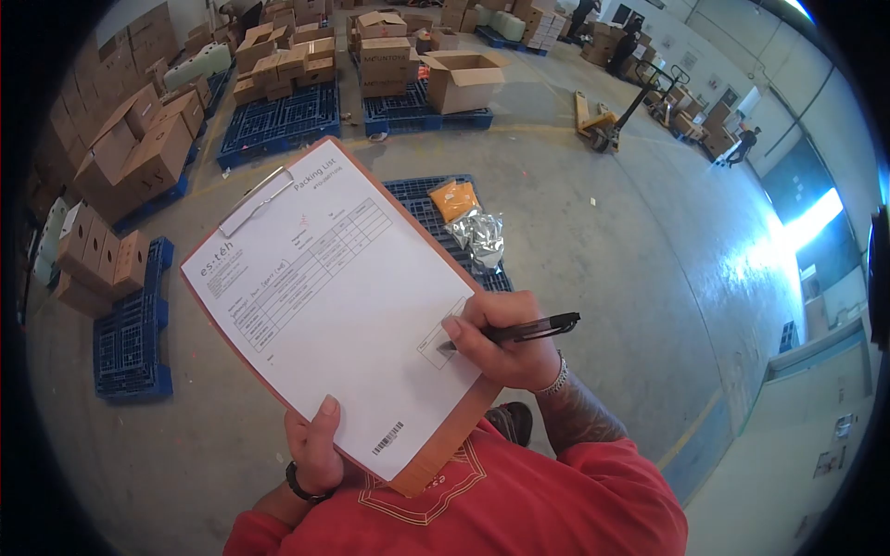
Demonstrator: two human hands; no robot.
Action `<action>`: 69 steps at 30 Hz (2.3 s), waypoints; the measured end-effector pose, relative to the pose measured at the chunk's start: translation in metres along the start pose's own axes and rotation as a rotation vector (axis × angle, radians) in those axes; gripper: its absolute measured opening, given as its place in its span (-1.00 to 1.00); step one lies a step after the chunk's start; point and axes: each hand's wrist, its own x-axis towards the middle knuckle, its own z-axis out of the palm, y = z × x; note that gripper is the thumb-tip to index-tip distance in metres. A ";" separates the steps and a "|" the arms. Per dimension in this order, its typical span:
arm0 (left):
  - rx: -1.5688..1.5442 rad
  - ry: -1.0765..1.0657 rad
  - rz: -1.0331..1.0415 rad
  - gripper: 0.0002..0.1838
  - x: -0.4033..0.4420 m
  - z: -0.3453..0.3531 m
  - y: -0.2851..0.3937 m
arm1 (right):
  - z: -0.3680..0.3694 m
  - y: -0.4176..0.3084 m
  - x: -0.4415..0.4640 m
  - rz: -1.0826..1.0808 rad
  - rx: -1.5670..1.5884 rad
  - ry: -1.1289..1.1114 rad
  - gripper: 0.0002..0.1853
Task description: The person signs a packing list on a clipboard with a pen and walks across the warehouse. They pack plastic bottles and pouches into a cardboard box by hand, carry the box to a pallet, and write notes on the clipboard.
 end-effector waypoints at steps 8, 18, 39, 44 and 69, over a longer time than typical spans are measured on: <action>-0.077 0.026 -0.008 -0.73 0.003 0.007 0.005 | 0.003 0.002 0.001 -0.020 0.018 0.035 -0.67; -0.085 0.103 0.000 -0.74 0.003 0.010 0.004 | -0.002 0.005 0.001 -0.028 -0.020 -0.001 -0.63; 0.129 -0.383 0.089 -0.58 0.029 -0.006 0.024 | -0.013 0.007 0.058 -0.497 0.020 0.190 -0.72; 0.028 -0.333 0.075 -0.57 0.025 -0.003 0.020 | 0.010 -0.009 0.064 -0.292 0.255 0.376 -0.68; 0.024 -0.411 0.094 -0.42 0.024 -0.013 0.014 | 0.005 0.002 0.058 -0.423 0.045 0.388 -0.81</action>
